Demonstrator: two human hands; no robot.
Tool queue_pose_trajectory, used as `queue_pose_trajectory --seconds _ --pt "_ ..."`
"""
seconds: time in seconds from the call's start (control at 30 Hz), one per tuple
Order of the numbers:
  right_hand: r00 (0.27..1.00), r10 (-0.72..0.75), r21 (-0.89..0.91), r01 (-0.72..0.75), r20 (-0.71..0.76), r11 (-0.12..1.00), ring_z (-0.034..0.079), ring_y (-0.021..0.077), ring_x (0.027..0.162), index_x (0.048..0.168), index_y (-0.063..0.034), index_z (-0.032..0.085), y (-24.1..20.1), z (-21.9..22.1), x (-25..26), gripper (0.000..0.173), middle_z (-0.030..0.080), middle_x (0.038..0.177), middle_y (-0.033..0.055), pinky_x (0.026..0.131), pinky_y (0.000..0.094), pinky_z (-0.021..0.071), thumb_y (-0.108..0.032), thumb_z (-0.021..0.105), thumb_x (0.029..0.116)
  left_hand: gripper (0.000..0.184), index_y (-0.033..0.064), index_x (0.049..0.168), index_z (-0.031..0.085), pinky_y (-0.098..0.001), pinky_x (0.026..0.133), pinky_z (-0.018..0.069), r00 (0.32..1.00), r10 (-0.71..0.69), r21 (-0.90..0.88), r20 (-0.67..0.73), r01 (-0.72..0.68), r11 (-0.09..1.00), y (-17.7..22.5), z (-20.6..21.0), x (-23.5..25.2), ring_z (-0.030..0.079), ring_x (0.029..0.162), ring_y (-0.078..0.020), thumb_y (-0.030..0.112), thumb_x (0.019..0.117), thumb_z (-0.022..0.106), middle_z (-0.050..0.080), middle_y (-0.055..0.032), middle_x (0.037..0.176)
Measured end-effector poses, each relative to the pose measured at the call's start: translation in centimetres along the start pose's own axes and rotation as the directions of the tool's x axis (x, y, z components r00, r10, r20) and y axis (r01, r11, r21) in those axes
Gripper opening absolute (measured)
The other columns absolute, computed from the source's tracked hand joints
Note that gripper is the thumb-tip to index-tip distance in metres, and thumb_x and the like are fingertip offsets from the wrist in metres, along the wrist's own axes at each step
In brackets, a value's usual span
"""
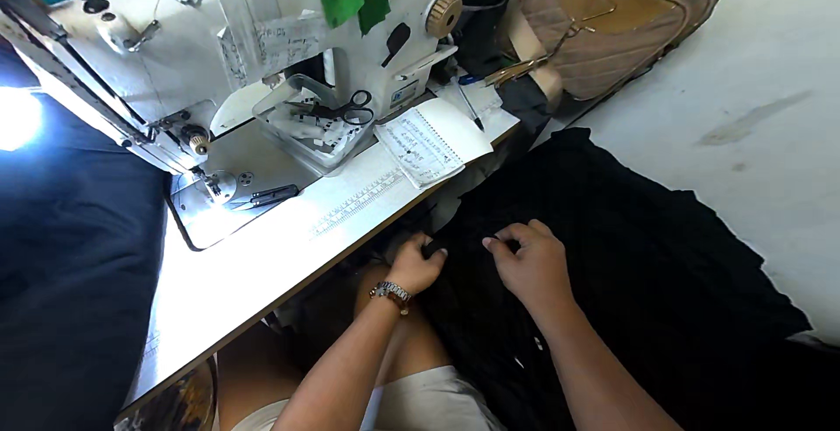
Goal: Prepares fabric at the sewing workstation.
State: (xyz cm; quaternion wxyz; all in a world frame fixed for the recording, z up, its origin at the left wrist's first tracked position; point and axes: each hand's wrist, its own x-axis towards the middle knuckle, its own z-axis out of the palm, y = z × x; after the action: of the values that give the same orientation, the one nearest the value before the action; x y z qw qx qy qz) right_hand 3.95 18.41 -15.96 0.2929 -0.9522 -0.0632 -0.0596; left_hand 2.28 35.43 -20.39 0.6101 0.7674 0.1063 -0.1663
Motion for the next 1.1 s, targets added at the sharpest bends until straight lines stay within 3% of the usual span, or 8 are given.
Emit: queue_pose_trajectory --seconds 0.2,0.33,0.53,0.67,0.83,0.9,1.0,1.1 --pt "0.980 -0.116 0.027 0.113 0.165 0.993 0.062 0.0376 0.091 0.106 0.0056 0.071 1.2 -0.5 -0.6 0.018 0.062 0.099 0.0225 0.079 0.0555 0.0537 -0.010 0.067 0.0987 0.032 -0.0002 0.131 0.053 -0.0360 0.079 0.0558 0.997 -0.043 -0.362 0.061 0.062 0.930 4.6 1.7 -0.2 0.063 0.088 -0.0185 0.022 0.1095 0.049 0.062 -0.0145 0.109" --pt "0.987 -0.101 0.005 0.101 0.121 0.995 0.062 0.0409 0.093 0.111 0.0047 0.064 3.1 -1.0 -0.8 0.046 0.058 0.106 0.0256 0.075 0.0572 0.0542 -0.022 0.088 0.0818 0.028 -0.0012 0.127 0.055 -0.0277 0.069 0.0504 0.994 0.045 -0.303 0.098 -0.014 0.953 6.7 2.1 -1.0 0.056 0.075 -0.0113 0.019 0.1090 0.050 0.059 -0.0083 0.092" --pt "0.982 -0.145 0.327 0.099 0.122 0.940 0.065 0.0192 0.085 0.090 -0.0024 0.067 5.7 -3.8 0.0 0.012 0.068 0.091 0.0089 0.076 0.0422 0.0550 0.005 0.074 0.0831 0.073 0.0031 0.137 0.054 -0.0572 0.110 0.0408 0.814 0.546 0.261 0.197 -0.581 0.771 6.3 1.9 2.0 0.050 0.132 -0.0389 0.006 0.0724 0.087 0.057 -0.0196 0.138" --pt "0.942 -0.269 0.649 0.076 0.203 0.757 0.061 0.0044 0.072 0.074 -0.0125 0.062 7.2 -7.1 1.4 0.020 0.065 0.077 -0.0041 0.065 0.0209 0.0524 0.005 0.072 0.0722 0.117 0.0161 0.156 0.042 -0.0660 0.123 0.0170 0.709 0.514 0.324 0.483 -0.690 0.647 9.1 3.1 3.3 0.034 0.151 -0.0349 0.022 0.0559 0.102 0.046 -0.0103 0.158" --pt "0.953 -0.154 0.742 -0.097 0.262 0.664 0.061 0.0007 0.065 0.070 -0.0131 0.061 7.4 -10.8 2.1 0.026 0.065 0.070 -0.0070 0.062 0.0173 0.0522 0.012 0.066 0.0647 0.110 0.0057 0.148 0.049 -0.0499 0.101 0.0548 0.613 0.604 0.030 0.509 -0.713 0.700 9.9 7.4 6.2 0.065 0.120 -0.0266 0.027 0.0537 0.102 0.066 -0.0173 0.132" --pt "0.981 -0.045 0.735 -0.111 0.188 0.669 0.063 0.0053 0.068 0.082 -0.0074 0.061 7.9 -10.8 1.9 0.028 0.066 0.076 -0.0013 0.064 0.0216 0.0551 0.017 0.063 0.0693 0.087 0.0015 0.137 0.060 -0.0498 0.096 0.0570 0.713 0.539 0.085 0.449 -0.634 0.768 10.7 8.3 5.9 0.069 0.110 -0.0256 0.028 0.0639 0.098 0.071 -0.0176 0.120" --pt "0.983 0.120 0.574 -0.178 0.138 0.799 0.066 0.0228 0.105 0.141 -0.0107 0.047 9.0 -10.9 0.4 0.059 0.063 0.124 0.0120 0.088 0.0424 0.0576 0.000 0.072 0.0887 0.067 0.0075 0.129 0.067 -0.0536 0.090 0.0585 0.868 0.383 0.297 0.316 -0.474 0.829 11.1 9.3 5.9 0.072 0.101 -0.0258 0.036 0.0745 0.092 0.074 -0.0140 0.110" --pt "0.978 0.205 0.307 -0.207 0.040 0.929 0.056 0.0316 0.132 0.163 -0.0261 0.020 11.0 -10.2 -5.0 0.117 0.048 0.153 0.0104 0.101 0.0564 0.0529 -0.052 0.087 0.0702 0.066 0.0087 0.131 0.066 -0.0552 0.087 0.0589 0.921 0.345 0.358 0.181 -0.388 0.849 10.4 10.0 6.6 0.073 0.099 -0.0278 0.045 0.0793 0.087 0.075 -0.0147 0.107"
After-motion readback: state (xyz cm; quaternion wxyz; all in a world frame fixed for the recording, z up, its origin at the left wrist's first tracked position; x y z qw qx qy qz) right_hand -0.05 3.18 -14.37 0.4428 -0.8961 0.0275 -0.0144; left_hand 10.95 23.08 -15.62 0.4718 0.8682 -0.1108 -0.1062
